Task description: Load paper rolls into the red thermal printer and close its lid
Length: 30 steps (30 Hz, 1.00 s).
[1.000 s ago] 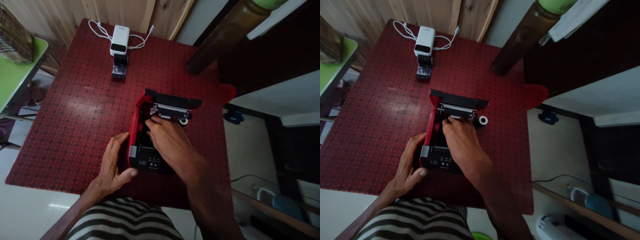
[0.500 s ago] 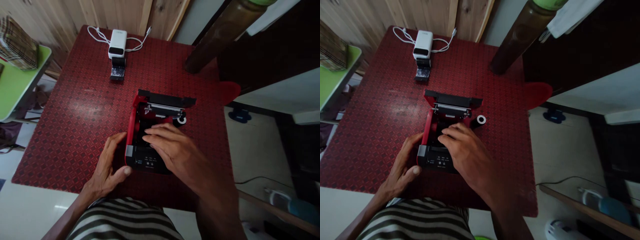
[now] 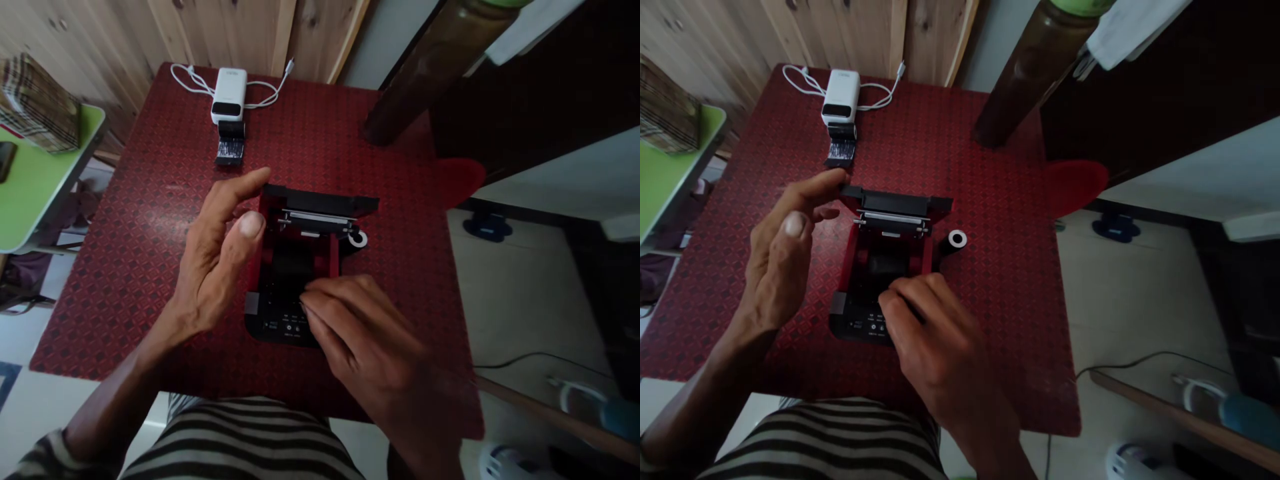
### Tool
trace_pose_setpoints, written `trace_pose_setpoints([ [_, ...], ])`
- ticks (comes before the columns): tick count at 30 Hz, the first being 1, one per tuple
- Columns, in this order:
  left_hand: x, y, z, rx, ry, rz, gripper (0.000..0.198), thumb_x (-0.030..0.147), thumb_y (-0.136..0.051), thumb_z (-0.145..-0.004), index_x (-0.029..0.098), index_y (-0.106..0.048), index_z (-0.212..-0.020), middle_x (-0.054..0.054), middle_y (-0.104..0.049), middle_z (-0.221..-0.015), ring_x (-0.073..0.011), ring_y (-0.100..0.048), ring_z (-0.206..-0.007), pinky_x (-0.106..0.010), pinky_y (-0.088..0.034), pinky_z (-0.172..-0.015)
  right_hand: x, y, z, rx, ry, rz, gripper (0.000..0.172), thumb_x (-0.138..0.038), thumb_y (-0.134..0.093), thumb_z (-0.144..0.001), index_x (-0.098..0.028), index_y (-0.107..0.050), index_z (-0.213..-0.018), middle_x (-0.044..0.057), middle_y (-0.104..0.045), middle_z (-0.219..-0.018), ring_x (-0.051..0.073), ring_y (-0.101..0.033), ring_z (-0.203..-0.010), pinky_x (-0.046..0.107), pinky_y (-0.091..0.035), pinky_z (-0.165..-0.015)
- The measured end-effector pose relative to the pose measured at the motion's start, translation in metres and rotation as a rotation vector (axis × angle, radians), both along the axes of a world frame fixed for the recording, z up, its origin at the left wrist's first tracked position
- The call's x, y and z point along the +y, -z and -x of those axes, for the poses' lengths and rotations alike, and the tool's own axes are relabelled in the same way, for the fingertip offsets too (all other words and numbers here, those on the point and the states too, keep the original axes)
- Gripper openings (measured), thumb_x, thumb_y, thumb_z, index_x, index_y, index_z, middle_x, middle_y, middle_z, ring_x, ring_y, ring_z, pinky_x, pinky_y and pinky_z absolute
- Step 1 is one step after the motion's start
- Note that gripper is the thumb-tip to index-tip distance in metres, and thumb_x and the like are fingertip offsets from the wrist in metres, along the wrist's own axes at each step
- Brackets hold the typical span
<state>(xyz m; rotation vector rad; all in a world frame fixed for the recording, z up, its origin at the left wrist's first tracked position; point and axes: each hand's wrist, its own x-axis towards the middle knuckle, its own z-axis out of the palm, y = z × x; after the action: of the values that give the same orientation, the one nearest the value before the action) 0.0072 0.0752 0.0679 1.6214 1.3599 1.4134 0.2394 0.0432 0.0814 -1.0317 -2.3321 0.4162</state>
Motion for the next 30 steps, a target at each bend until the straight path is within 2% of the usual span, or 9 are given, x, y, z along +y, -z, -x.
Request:
trace_pose_setpoints([
  [3,-0.007,-0.006,-0.007,-0.001,-0.111,0.022,0.031,0.055,-0.066,-0.118,0.032,-0.083,-0.132,0.0,-0.083,-0.121,-0.0234,-0.075,-0.115,-0.044,-0.059,-0.107,-0.014,0.004,-0.004,-0.022,0.042,-0.056,0.028,0.001,-0.065,-0.11,-0.019,-0.073,-0.127,0.008,-0.085,-0.119,0.021,-0.078,-0.104,0.038,-0.066,-0.099],
  [7,-0.024,0.001,-0.012,-0.049,-0.155,0.093,0.015,0.042,-0.079,-0.112,0.029,-0.082,-0.106,0.0,-0.083,-0.107,-0.0245,-0.078,-0.111,-0.044,-0.06,-0.11,-0.029,0.012,-0.003,-0.098,0.072,-0.202,0.026,0.001,-0.067,-0.109,-0.014,-0.075,-0.128,0.012,-0.087,-0.121,0.024,-0.079,-0.111,0.039,-0.065,-0.1],
  [9,-0.033,0.009,-0.015,-0.112,-0.173,0.133,0.012,0.039,-0.083,-0.108,0.028,-0.081,-0.113,-0.001,-0.084,-0.117,-0.0262,-0.079,-0.119,-0.046,-0.061,-0.114,-0.033,0.016,0.0,-0.1,0.112,-0.296,0.025,0.0,-0.067,-0.109,-0.015,-0.076,-0.127,0.013,-0.089,-0.126,0.026,-0.08,-0.115,0.04,-0.064,-0.102],
  [11,-0.042,0.019,-0.016,-0.181,-0.183,0.182,0.036,0.041,-0.087,-0.103,0.031,-0.077,-0.136,-0.003,-0.079,-0.146,-0.0311,-0.072,-0.142,-0.051,-0.058,-0.124,-0.035,0.02,0.004,-0.095,0.159,-0.322,0.024,-0.001,-0.069,-0.109,-0.018,-0.076,-0.124,0.014,-0.087,-0.138,0.028,-0.079,-0.128,0.043,-0.063,-0.108],
  [13,-0.051,0.028,-0.015,-0.24,-0.154,0.293,0.058,0.044,-0.088,-0.101,0.035,-0.068,-0.155,-0.005,-0.065,-0.171,-0.036,-0.059,-0.162,-0.057,-0.052,-0.134,-0.035,0.022,0.006,-0.102,0.168,-0.263,0.022,-0.004,-0.072,-0.108,-0.02,-0.075,-0.123,0.015,-0.085,-0.146,0.03,-0.078,-0.14,0.046,-0.062,-0.116],
  [15,-0.057,0.036,-0.014,-0.294,-0.109,0.424,0.066,0.045,-0.085,-0.103,0.034,-0.062,-0.164,-0.008,-0.057,-0.18,-0.0376,-0.053,-0.169,-0.059,-0.047,-0.138,-0.033,0.023,0.007,-0.093,0.149,-0.201,0.02,-0.006,-0.072,-0.109,-0.02,-0.072,-0.123,0.016,-0.085,-0.145,0.029,-0.079,-0.141,0.045,-0.062,-0.119],
  [20,-0.062,0.039,-0.015,-0.379,-0.016,0.482,0.059,0.043,-0.077,-0.108,0.03,-0.065,-0.164,-0.01,-0.064,-0.176,-0.0351,-0.059,-0.166,-0.055,-0.051,-0.137,-0.032,0.021,0.01,-0.056,0.166,-0.162,0.016,-0.012,-0.071,-0.112,-0.018,-0.069,-0.127,0.015,-0.088,-0.138,0.026,-0.084,-0.134,0.041,-0.064,-0.117],
  [27,-0.059,0.04,-0.016,-0.399,-0.018,0.457,0.056,0.04,-0.082,-0.107,0.031,-0.069,-0.16,-0.008,-0.07,-0.17,-0.0343,-0.066,-0.159,-0.052,-0.059,-0.129,-0.034,0.023,0.01,-0.044,0.179,-0.102,0.017,-0.014,-0.069,-0.113,-0.018,-0.069,-0.13,0.015,-0.088,-0.139,0.026,-0.083,-0.135,0.04,-0.064,-0.12],
  [30,-0.061,0.042,-0.014,-0.402,-0.024,0.465,0.056,0.043,-0.084,-0.106,0.032,-0.071,-0.159,-0.008,-0.07,-0.169,-0.0345,-0.066,-0.159,-0.053,-0.058,-0.131,-0.035,0.026,0.008,-0.006,0.166,-0.083,0.021,-0.013,-0.071,-0.112,-0.018,-0.069,-0.133,0.015,-0.088,-0.139,0.026,-0.083,-0.137,0.043,-0.066,-0.12],
])
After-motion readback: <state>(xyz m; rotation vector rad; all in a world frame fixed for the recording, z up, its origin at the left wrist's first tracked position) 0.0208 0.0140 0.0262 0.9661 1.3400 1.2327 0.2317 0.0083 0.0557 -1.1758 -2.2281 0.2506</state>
